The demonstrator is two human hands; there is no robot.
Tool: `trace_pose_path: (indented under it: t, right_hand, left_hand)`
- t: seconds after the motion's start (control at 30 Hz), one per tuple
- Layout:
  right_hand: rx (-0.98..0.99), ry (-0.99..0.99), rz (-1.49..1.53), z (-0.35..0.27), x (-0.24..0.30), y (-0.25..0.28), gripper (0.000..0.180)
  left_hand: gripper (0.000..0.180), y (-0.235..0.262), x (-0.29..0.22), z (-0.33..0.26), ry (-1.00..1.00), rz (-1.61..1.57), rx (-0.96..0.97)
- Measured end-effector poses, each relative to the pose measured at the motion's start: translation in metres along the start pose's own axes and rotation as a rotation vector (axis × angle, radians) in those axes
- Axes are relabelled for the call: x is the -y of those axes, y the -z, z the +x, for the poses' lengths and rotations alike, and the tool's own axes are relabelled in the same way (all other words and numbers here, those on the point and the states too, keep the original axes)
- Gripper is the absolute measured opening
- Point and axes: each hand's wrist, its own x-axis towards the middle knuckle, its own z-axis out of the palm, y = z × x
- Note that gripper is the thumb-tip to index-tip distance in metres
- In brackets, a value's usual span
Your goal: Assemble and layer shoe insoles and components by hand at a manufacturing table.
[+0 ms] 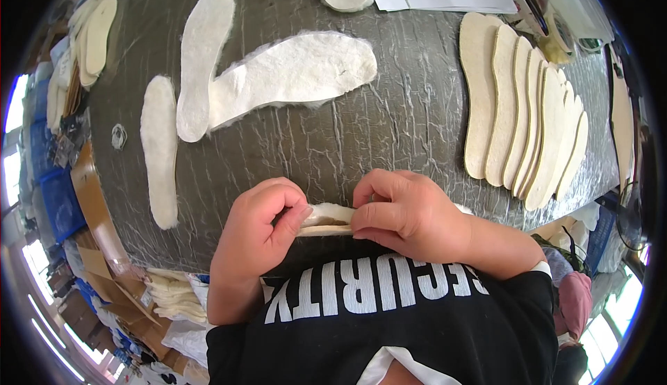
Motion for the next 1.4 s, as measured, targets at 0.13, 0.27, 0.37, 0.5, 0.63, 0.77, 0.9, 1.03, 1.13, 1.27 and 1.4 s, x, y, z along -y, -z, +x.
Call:
trace_pose_path:
  t: [0.13, 0.27, 0.37, 0.5, 0.63, 0.77, 0.9, 1.03, 1.13, 1.27, 1.4]
  right_hand:
    - [-0.017, -0.143, 0.127, 0.002, 0.003, 0.002, 0.023]
    - [0.074, -0.421, 0.232, 0.007, 0.009, 0.012, 0.031]
    - [0.157, -0.46, 0.348, 0.008, 0.003, 0.014, 0.034]
    - [0.239, -0.477, 0.543, 0.006, -0.004, 0.013, 0.024]
    - [0.225, -0.498, 0.525, 0.009, 0.001, 0.014, 0.018]
    - [0.111, -0.426, 0.418, 0.007, 0.003, 0.013, 0.015]
    - [0.044, -0.361, 0.293, 0.006, 0.004, 0.011, 0.014]
    - [0.057, -0.398, 0.333, 0.007, 0.005, 0.009, 0.013]
    - [0.08, -0.423, 0.363, 0.008, 0.006, 0.01, 0.013]
    - [0.121, -0.435, 0.344, 0.015, 0.012, 0.013, 0.015]
    - [0.132, -0.323, 0.208, 0.016, 0.006, 0.009, 0.021]
  left_hand:
    - [0.01, -0.003, -0.005, -0.002, -0.099, 0.066, -0.044]
    - [0.01, -0.006, -0.007, -0.003, -0.142, 0.125, -0.065]
    - [0.012, -0.008, -0.005, -0.003, -0.222, 0.191, -0.083]
    - [0.014, -0.011, 0.0, -0.001, -0.369, 0.291, -0.152]
    - [0.017, -0.013, 0.006, -0.003, -0.442, 0.339, -0.188]
    - [0.04, -0.01, 0.014, -0.002, -0.354, 0.189, -0.145]
    - [0.089, -0.013, 0.018, -0.01, -0.096, -0.373, -0.029]
    - [0.083, -0.012, 0.02, -0.011, -0.039, -0.511, 0.013]
    - [0.071, -0.014, 0.019, -0.01, -0.029, -0.435, 0.036]
    - [0.062, -0.017, 0.02, -0.011, -0.005, -0.508, 0.042]
    - [0.06, -0.021, 0.018, -0.01, -0.006, -0.515, 0.025]
